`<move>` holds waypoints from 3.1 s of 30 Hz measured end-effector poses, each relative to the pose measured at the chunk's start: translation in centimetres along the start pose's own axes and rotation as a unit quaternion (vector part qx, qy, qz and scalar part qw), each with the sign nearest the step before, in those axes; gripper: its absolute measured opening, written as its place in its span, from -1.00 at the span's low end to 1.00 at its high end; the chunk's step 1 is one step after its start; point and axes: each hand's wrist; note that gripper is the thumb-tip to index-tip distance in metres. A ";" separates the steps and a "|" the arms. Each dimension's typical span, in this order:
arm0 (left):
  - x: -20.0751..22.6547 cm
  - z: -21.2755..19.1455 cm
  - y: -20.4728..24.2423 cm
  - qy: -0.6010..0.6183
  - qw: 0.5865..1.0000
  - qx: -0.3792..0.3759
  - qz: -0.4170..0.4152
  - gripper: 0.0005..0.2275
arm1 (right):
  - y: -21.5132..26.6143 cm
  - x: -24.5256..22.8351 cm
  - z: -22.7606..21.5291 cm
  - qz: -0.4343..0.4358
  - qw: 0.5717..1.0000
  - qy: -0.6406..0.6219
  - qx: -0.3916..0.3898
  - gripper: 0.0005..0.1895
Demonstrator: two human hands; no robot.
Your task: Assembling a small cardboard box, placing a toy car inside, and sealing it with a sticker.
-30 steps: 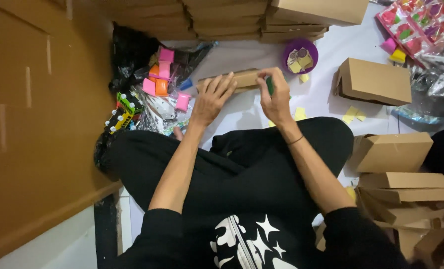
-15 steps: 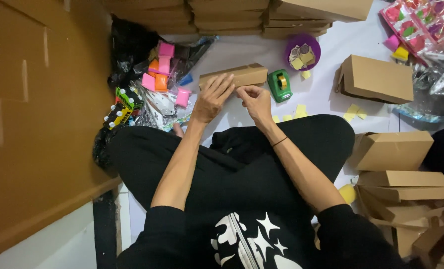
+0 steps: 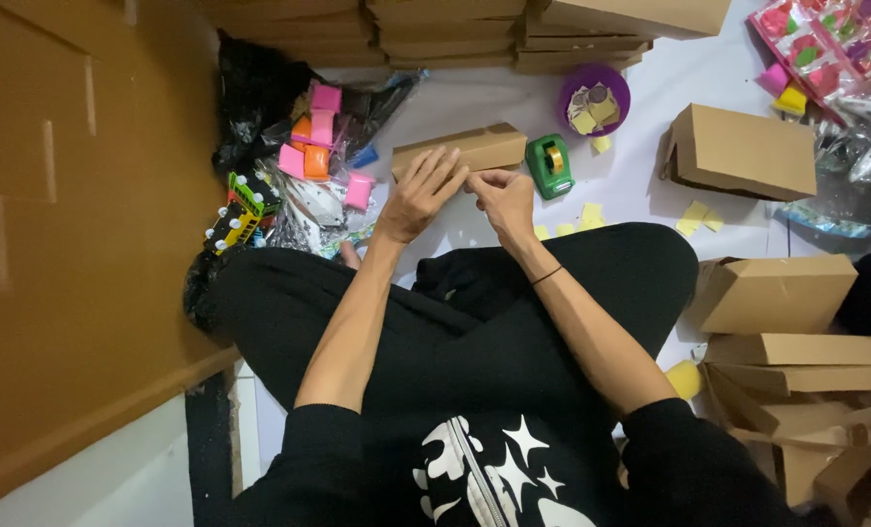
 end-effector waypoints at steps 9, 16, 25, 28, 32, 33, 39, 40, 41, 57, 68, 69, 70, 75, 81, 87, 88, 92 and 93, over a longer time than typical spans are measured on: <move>0.0 0.0 0.2 0.001 0.999 -0.033 -0.011 -0.77 | 1.4 -1.6 -0.4 -0.010 1.000 -0.001 -0.001 -0.72; 0.4 0.5 0.9 -0.015 0.999 -0.046 -0.007 -0.79 | 1.5 1.6 0.3 -0.028 0.998 0.005 0.056 -0.75; 0.5 1.1 1.4 -0.011 0.999 -0.049 0.001 -0.77 | 1.8 2.4 0.2 -0.042 0.997 -0.032 0.050 -0.72; 0.6 1.2 1.5 -0.011 0.999 -0.049 -0.002 -0.76 | 1.3 3.5 -0.2 -0.045 0.997 -0.053 0.040 -0.51; 0.4 1.3 1.8 -0.013 0.999 -0.049 0.003 -0.75 | 1.0 3.9 0.0 -0.050 0.996 -0.052 0.054 -0.65; 0.4 1.4 1.7 -0.017 0.999 -0.045 0.004 -0.75 | 1.0 3.9 0.0 -0.065 0.995 -0.045 0.059 -0.67; 0.5 1.5 1.9 0.001 0.999 -0.039 0.000 -0.74 | -0.1 5.8 0.1 -0.048 0.995 -0.028 0.086 -0.64; 0.4 1.5 1.9 0.001 0.999 -0.039 0.000 -0.74 | 0.0 5.7 0.1 -0.048 0.995 -0.028 0.086 -0.64; 0.4 1.6 1.9 0.002 0.999 -0.041 0.000 -0.74 | 0.0 5.6 0.0 -0.048 0.994 -0.020 0.096 -0.62; 4.8 2.5 1.5 -0.088 0.995 -0.033 0.022 -0.85 | 4.8 -0.6 -2.1 0.155 0.973 -0.173 0.009 -0.15; 7.1 0.8 1.3 0.020 0.975 -0.088 -0.205 -0.83 | -7.5 11.8 -1.2 0.065 0.992 0.103 -0.008 -0.34; 6.1 -0.2 0.5 0.030 0.956 -0.046 -0.290 -0.84 | -7.9 11.2 -1.7 0.047 0.986 0.157 -0.017 -0.29; 4.7 -0.9 0.1 0.031 0.956 -0.047 -0.287 -0.84 | -7.5 10.6 -1.7 0.048 0.987 0.155 -0.016 -0.29; 1.8 -5.5 -3.0 0.096 0.877 -0.222 -0.415 -0.37 | -4.7 8.8 -1.2 0.008 0.979 0.181 0.099 -0.16; 2.0 -1.7 -1.3 0.114 0.804 -0.365 -0.455 0.01 | -2.9 8.4 -1.3 0.059 0.991 0.087 0.077 -0.54; 2.6 -1.9 -1.3 0.089 0.833 -0.331 -0.434 0.01 | -2.5 7.9 -0.7 0.102 0.989 0.094 0.045 -0.46; 2.5 -1.5 -1.1 0.090 0.833 -0.331 -0.435 0.01 | -2.3 7.8 -0.4 0.102 0.989 0.095 0.045 -0.46; 2.3 -0.8 -0.6 0.076 0.823 -0.359 -0.434 0.06 | -2.2 9.4 -0.4 0.089 0.995 0.007 0.049 -0.58; 2.2 -0.6 -0.6 0.075 0.820 -0.365 -0.435 0.08 | -2.5 10.1 -0.6 0.074 0.995 -0.017 0.065 -0.56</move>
Point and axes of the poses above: each hand's wrist, its own y-axis away from the middle knuckle, its own z-axis out of the palm, x = y × z, and after that the axes turned 3 degrees about x, right-handed
